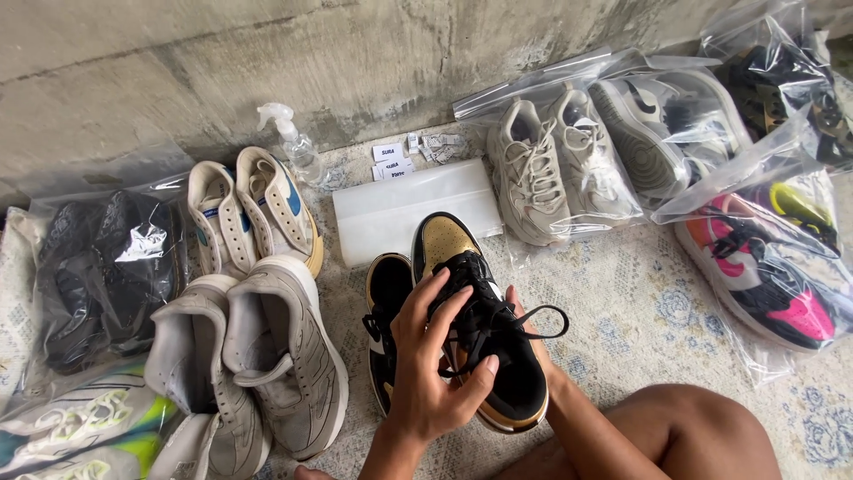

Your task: The person is inspecting a collection of sneakers, picking them up one by one to check their condition, soles, and details.

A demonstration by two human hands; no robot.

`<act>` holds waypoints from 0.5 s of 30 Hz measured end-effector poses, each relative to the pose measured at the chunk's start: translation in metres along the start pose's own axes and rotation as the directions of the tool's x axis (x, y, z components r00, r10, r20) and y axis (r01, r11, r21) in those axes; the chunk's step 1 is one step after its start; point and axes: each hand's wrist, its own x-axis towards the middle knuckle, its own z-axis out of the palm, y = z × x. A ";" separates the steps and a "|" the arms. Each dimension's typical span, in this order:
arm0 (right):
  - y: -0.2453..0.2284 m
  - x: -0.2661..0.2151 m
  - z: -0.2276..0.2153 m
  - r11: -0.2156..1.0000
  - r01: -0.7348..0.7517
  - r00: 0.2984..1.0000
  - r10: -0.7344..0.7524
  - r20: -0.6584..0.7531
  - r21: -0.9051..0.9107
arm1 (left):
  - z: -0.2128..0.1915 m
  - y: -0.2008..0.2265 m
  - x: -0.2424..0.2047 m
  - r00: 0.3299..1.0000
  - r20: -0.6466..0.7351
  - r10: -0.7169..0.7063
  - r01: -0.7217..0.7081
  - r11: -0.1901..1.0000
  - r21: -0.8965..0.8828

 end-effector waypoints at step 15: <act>0.002 -0.014 -0.005 1.000 -0.006 0.997 0.007 0.075 -0.012 | -0.009 0.051 0.001 0.938 0.345 0.035 -0.220 0.829 0.515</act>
